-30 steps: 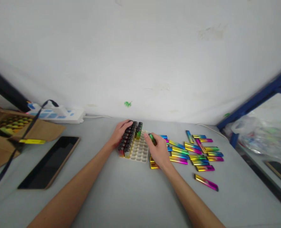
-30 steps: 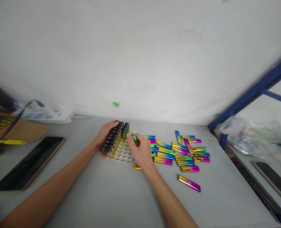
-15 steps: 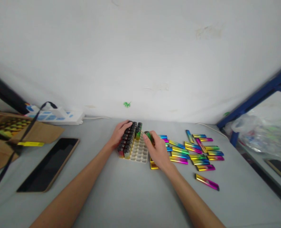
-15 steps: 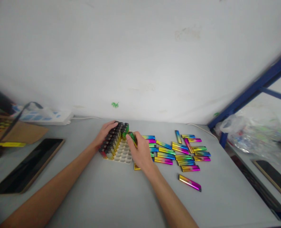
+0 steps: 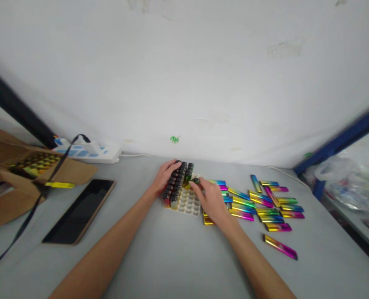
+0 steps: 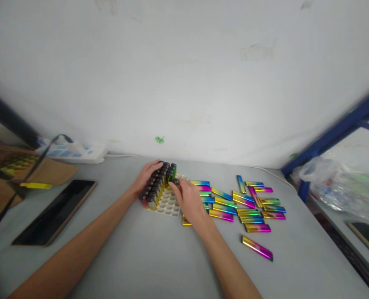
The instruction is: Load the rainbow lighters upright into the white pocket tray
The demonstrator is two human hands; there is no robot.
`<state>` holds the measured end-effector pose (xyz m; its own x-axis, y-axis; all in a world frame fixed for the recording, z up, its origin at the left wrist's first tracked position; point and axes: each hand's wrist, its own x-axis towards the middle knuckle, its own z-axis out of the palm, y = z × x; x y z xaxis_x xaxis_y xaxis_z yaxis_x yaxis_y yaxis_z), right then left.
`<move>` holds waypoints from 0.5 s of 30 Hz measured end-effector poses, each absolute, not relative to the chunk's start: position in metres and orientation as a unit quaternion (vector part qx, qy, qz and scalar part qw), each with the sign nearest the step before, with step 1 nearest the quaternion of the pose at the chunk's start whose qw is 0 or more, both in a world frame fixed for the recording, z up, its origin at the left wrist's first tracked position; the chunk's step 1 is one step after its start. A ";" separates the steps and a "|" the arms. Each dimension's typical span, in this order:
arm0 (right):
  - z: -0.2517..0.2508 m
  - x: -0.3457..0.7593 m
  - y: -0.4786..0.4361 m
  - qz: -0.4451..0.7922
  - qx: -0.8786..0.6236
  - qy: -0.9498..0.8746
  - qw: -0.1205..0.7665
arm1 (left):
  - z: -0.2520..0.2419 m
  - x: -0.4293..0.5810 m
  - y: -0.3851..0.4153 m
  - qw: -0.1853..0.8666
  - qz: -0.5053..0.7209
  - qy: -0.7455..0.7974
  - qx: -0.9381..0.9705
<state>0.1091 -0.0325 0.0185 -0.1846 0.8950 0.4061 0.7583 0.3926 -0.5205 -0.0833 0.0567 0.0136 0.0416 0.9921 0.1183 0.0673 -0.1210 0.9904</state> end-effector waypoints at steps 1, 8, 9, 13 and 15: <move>0.017 0.107 -0.031 0.085 -0.540 -0.773 0.322 | 0.014 -0.083 0.057 0.461 0.501 0.476 0.557; 0.033 0.091 -0.029 -0.026 -0.554 -0.806 0.208 | 0.009 -0.085 0.062 0.455 0.508 0.485 0.548; 0.035 0.091 -0.029 -0.025 -0.559 -0.805 0.196 | 0.009 -0.085 0.062 0.454 0.508 0.484 0.548; 0.036 0.093 -0.026 -0.009 -0.552 -0.816 0.172 | 0.012 -0.086 0.062 0.453 0.506 0.475 0.559; 0.034 0.094 -0.027 -0.004 -0.553 -0.817 0.165 | 0.015 -0.085 0.061 0.459 0.499 0.465 0.569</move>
<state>0.0944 -0.0266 0.0339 -0.3338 0.9020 0.2739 0.9049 0.3880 -0.1748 -0.0853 0.0609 0.0154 0.0692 0.9877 0.1405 0.0719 -0.1454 0.9868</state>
